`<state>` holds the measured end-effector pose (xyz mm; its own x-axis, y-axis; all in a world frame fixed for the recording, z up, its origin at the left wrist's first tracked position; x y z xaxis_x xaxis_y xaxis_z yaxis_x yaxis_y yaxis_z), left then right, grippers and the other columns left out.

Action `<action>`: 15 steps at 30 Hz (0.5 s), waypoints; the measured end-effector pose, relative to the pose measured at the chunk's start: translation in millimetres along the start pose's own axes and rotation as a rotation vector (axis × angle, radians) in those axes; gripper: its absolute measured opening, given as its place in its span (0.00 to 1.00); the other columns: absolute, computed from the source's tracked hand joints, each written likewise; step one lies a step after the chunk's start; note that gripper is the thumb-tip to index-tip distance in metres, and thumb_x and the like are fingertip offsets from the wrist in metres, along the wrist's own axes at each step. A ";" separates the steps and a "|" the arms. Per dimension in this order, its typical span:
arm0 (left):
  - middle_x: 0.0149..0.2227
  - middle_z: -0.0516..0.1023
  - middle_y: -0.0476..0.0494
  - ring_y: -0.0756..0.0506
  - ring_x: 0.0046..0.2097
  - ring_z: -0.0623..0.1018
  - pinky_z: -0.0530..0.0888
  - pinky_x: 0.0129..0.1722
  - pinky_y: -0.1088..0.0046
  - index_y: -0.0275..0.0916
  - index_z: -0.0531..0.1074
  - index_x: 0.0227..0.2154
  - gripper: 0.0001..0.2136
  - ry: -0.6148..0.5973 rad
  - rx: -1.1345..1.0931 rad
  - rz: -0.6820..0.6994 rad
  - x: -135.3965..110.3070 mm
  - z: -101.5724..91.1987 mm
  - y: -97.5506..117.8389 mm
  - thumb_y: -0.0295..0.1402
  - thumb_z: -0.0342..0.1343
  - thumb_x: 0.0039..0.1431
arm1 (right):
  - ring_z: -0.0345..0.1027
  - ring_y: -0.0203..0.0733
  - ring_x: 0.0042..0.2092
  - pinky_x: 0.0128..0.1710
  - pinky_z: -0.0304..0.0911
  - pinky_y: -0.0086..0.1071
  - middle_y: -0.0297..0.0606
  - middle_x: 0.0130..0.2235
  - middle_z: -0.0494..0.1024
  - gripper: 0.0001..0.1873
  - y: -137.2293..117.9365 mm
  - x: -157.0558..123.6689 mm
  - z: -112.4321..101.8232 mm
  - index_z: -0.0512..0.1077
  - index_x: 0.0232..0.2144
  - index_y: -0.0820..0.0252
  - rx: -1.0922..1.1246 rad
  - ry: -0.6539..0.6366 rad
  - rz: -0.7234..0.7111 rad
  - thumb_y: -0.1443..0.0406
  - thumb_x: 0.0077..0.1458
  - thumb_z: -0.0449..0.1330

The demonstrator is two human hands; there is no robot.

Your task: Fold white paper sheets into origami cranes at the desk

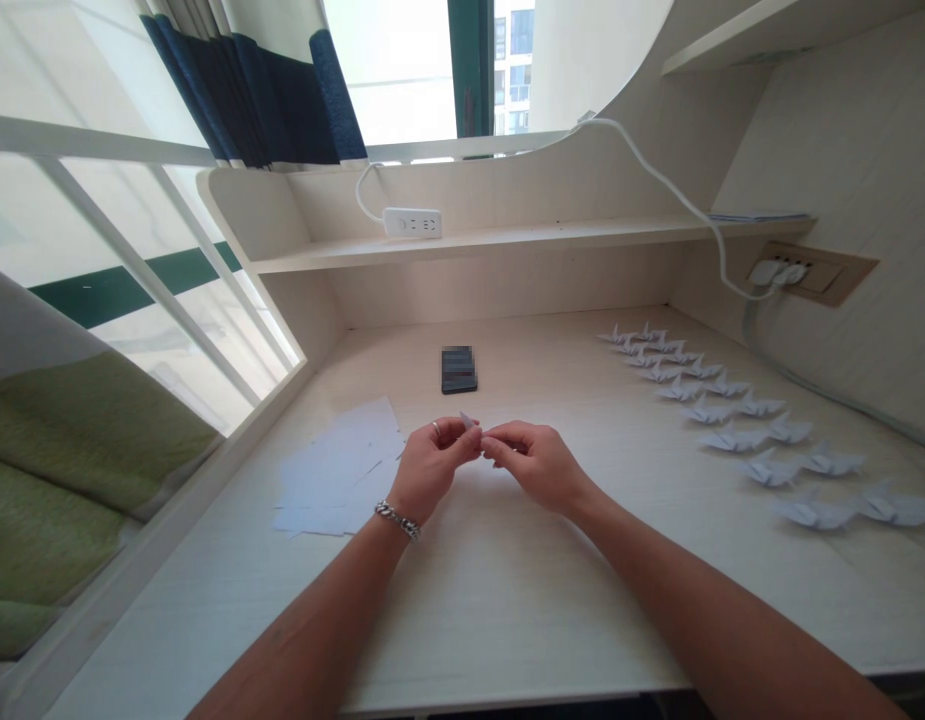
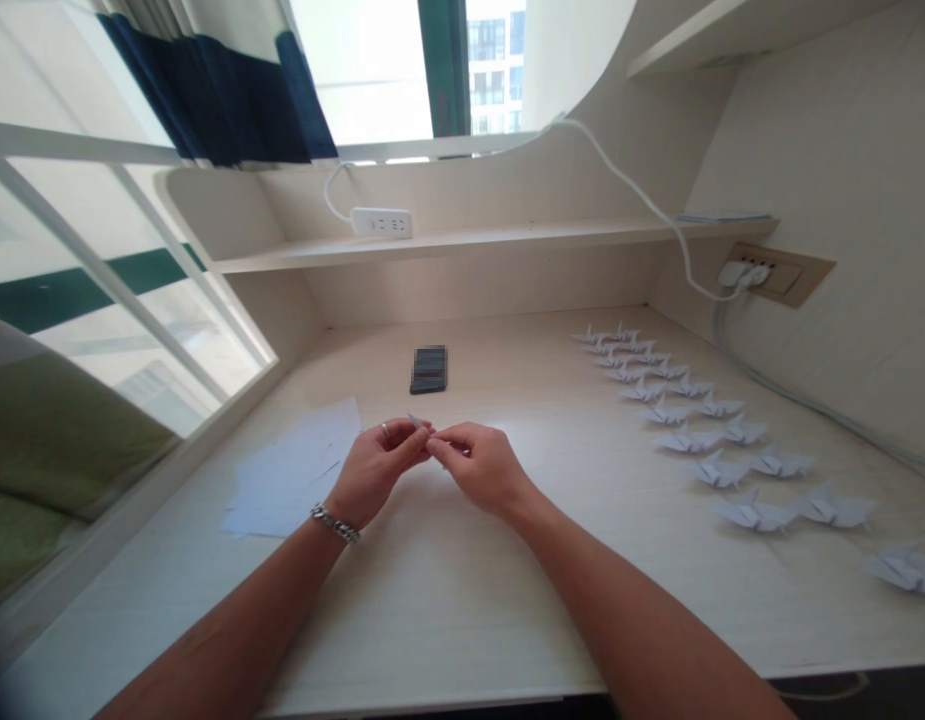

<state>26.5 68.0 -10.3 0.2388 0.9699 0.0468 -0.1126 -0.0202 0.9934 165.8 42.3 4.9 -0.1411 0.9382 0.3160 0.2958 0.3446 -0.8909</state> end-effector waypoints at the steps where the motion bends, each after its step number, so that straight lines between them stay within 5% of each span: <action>1: 0.34 0.81 0.42 0.46 0.37 0.79 0.76 0.45 0.66 0.32 0.76 0.36 0.18 0.011 0.002 0.009 0.3 -1.0 0.1 0.41 0.67 0.47 | 0.73 0.43 0.37 0.37 0.68 0.34 0.40 0.36 0.81 0.14 1.1 0.5 1.0 0.79 0.35 0.57 0.027 -0.010 0.002 0.56 0.56 0.58; 15: 0.45 0.80 0.35 0.44 0.41 0.80 0.76 0.48 0.61 0.31 0.74 0.47 0.25 0.069 -0.035 0.023 -4.5 0.2 5.9 0.40 0.66 0.48 | 0.75 0.43 0.36 0.39 0.71 0.39 0.42 0.32 0.80 0.18 16.7 3.1 4.7 0.78 0.36 0.64 0.406 -0.026 0.198 0.56 0.46 0.67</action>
<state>25.0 63.5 -4.7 0.1686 0.9838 0.0607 -0.1513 -0.0350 0.9879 165.9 50.8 -10.6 -0.1442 0.9819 0.1230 -0.0748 0.1132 -0.9908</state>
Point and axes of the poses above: each hand's wrist, its own x-axis towards the middle knuckle, its own z-axis out of the palm, y = z × x, the point moved 7 cm from there along x, towards the middle knuckle
